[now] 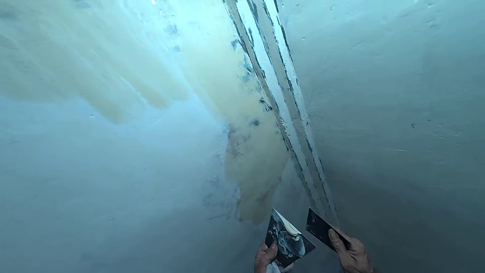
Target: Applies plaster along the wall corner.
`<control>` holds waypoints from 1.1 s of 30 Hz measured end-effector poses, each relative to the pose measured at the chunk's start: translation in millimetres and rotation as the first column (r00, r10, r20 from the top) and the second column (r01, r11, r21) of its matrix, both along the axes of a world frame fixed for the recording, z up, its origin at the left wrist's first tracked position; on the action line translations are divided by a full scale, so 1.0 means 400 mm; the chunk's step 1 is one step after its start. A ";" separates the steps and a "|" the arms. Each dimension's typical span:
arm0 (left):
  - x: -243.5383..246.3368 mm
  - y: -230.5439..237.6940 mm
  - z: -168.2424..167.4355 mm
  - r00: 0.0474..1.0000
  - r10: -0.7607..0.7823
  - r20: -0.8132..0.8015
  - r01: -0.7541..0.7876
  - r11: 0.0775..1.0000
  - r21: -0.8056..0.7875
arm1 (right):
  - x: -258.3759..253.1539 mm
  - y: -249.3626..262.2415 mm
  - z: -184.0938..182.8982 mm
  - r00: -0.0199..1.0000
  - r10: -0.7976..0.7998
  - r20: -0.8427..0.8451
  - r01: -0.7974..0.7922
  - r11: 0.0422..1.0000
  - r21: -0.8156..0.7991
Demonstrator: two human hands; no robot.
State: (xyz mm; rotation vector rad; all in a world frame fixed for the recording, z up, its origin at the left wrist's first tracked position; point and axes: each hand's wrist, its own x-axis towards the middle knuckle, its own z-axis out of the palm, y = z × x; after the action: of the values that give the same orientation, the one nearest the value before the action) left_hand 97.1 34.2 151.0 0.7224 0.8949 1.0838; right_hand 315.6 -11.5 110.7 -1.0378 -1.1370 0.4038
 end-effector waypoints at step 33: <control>0.119 0.000 -0.027 0.906 0.365 -0.214 -0.014 0.531 0.847 | -0.065 -0.013 0.123 0.043 -0.070 -0.997 -0.418 0.905 -0.082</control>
State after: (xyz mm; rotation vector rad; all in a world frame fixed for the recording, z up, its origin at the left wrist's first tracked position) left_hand 144.7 34.3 140.3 1.7233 0.7394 1.6402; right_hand 289.6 -16.8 160.0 -0.5825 0.2061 1.3694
